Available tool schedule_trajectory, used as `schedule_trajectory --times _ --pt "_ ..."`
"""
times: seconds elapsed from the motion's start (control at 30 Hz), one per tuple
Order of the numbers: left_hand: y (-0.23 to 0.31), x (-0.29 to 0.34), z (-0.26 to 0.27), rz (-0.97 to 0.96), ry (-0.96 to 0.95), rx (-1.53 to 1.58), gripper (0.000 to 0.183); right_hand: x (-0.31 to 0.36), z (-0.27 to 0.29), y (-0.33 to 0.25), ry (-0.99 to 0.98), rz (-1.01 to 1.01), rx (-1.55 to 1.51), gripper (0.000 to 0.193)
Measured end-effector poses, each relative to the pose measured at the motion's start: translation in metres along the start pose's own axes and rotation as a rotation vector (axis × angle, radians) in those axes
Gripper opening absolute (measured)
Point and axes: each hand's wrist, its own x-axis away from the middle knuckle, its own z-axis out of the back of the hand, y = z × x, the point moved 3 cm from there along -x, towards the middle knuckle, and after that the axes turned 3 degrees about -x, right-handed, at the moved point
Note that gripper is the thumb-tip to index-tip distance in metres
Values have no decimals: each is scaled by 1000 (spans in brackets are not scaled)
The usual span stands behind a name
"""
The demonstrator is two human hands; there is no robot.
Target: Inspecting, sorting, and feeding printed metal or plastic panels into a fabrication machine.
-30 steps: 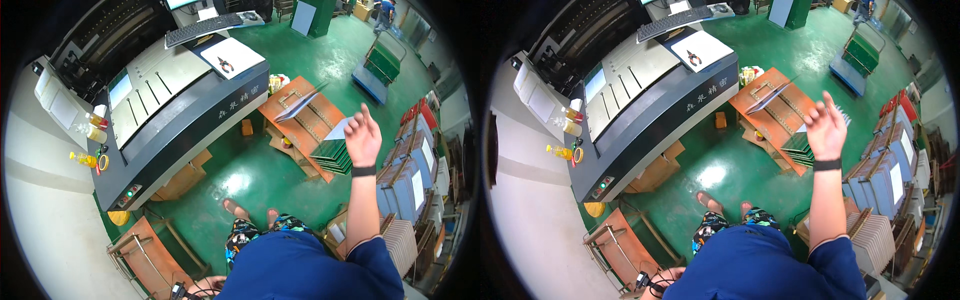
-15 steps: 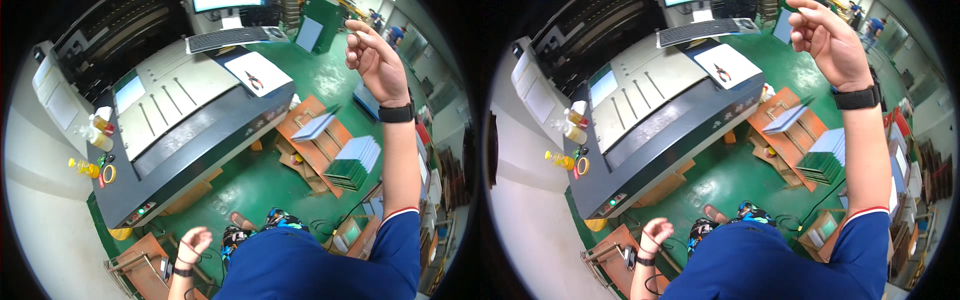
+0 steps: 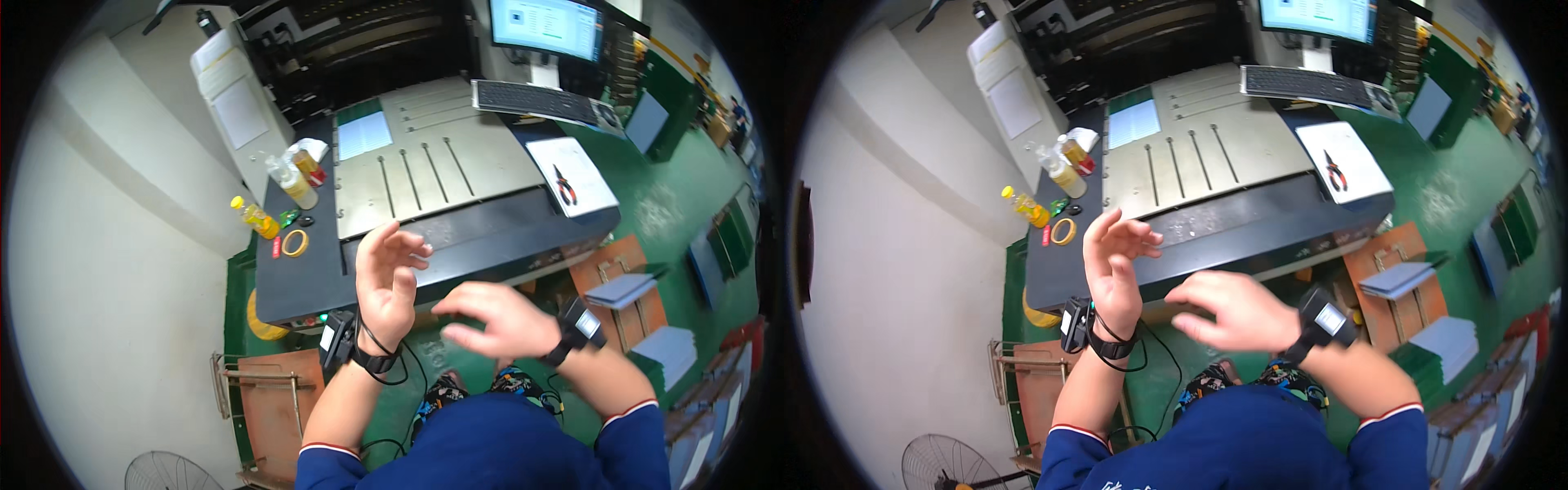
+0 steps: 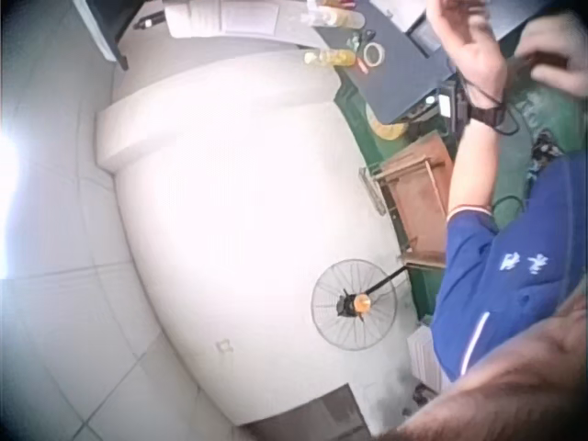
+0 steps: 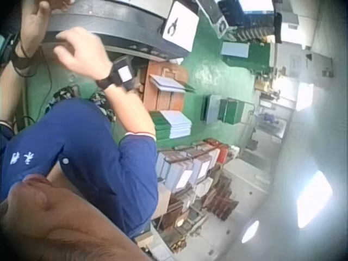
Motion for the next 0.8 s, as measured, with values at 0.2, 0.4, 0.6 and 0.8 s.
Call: schedule_trajectory --times 0.2,0.4,0.6,0.8 --pt "6 -47 -30 55 108 49 42 1 -21 8 20 113 -146 49" --pt "-9 -81 -73 330 279 254 31 -2 30 20 279 246 -2 42" --pt "-47 -98 -101 536 408 345 28 -6 80 61 363 325 59 18" --pt "-75 -101 -131 363 322 -93 27 -3 108 67 268 352 29 19"
